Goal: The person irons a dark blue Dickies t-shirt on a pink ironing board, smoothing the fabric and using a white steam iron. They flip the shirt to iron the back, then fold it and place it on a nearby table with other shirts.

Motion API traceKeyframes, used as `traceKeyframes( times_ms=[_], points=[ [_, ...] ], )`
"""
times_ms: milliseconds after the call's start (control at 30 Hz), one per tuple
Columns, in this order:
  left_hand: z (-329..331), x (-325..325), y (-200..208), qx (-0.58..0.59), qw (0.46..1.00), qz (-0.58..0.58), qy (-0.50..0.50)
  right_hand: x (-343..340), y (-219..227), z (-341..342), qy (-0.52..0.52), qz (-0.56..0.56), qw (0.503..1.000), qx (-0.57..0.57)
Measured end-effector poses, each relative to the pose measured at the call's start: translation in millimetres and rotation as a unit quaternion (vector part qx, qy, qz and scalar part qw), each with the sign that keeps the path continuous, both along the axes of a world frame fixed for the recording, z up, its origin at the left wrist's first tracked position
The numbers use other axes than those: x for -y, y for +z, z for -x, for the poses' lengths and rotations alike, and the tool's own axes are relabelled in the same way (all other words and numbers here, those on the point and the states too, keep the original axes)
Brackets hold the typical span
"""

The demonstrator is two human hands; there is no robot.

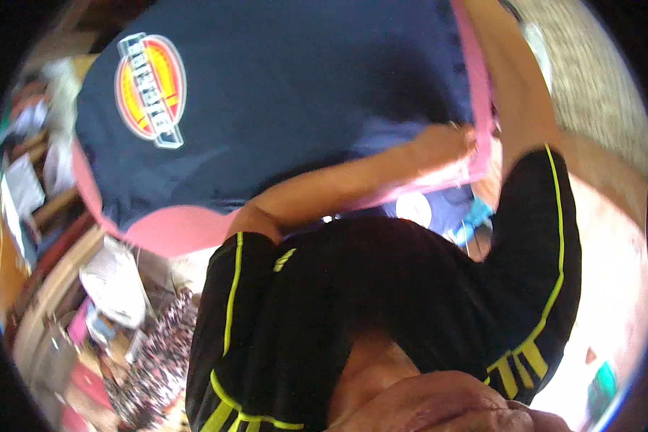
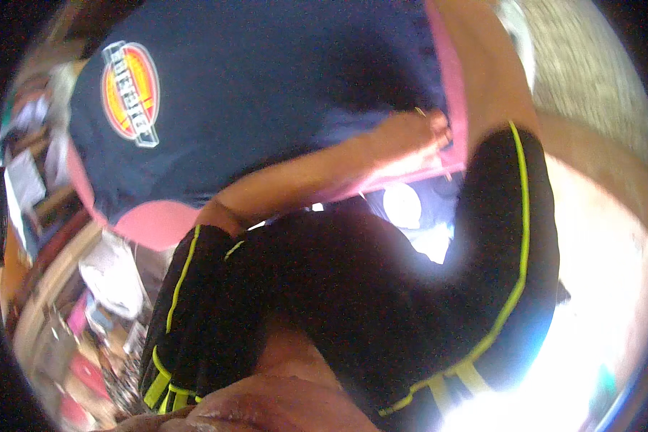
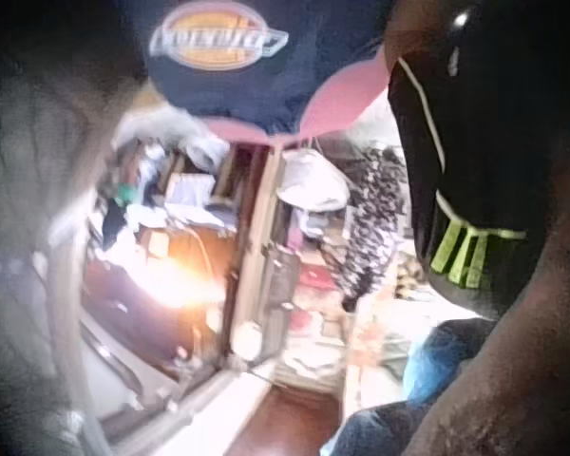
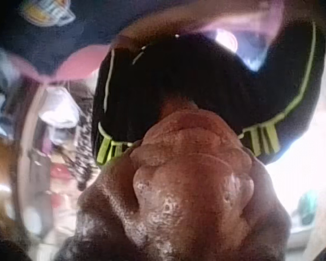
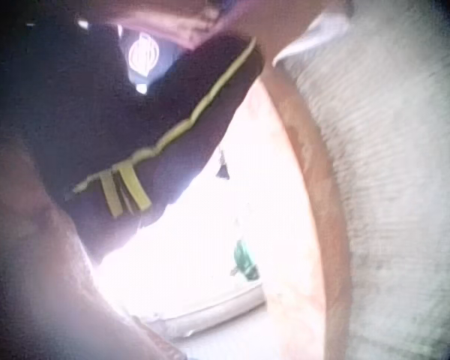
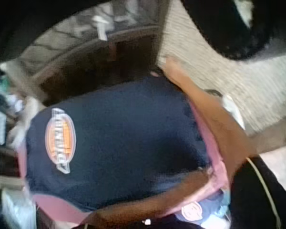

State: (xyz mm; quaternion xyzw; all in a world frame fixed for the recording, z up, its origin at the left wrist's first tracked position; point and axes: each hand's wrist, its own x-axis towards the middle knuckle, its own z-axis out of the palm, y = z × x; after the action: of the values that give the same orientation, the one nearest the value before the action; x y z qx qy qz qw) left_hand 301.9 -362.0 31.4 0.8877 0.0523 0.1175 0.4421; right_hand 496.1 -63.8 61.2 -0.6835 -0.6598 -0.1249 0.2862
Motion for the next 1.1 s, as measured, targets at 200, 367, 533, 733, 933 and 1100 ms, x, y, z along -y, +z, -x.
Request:
traceKeyframes(
  times_ms=[200,367,533,733,933,1100],
  points=[
    [111.5,-58.1,-1.9,0.087,0.954,-0.172,0.23,138.2,-24.6,59.1,0.128,0.01,0.992,0.016],
    [251.1,-77.8,3.3,-0.189,0.787,-0.262,0.526,208.1,-38.7,83.3,0.027,0.13,0.988,0.083],
    [341.3,-85.1,-12.2,-0.259,0.66,-0.244,0.661,208.4,-41.0,71.9,0.013,0.135,0.985,0.104],
    [465.2,-107.3,-22.2,-0.252,0.575,-0.258,0.735,205.1,-44.5,64.9,0.005,0.158,0.982,0.105],
    [507.8,-105.2,4.8,-0.262,0.508,-0.186,0.799,207.8,-47.3,58.6,-0.011,0.164,0.979,0.12],
    [542.3,-99.7,4.8,-0.167,0.585,-0.116,0.785,202.5,-48.1,57.7,-0.02,0.177,0.976,0.124]
  ],
)
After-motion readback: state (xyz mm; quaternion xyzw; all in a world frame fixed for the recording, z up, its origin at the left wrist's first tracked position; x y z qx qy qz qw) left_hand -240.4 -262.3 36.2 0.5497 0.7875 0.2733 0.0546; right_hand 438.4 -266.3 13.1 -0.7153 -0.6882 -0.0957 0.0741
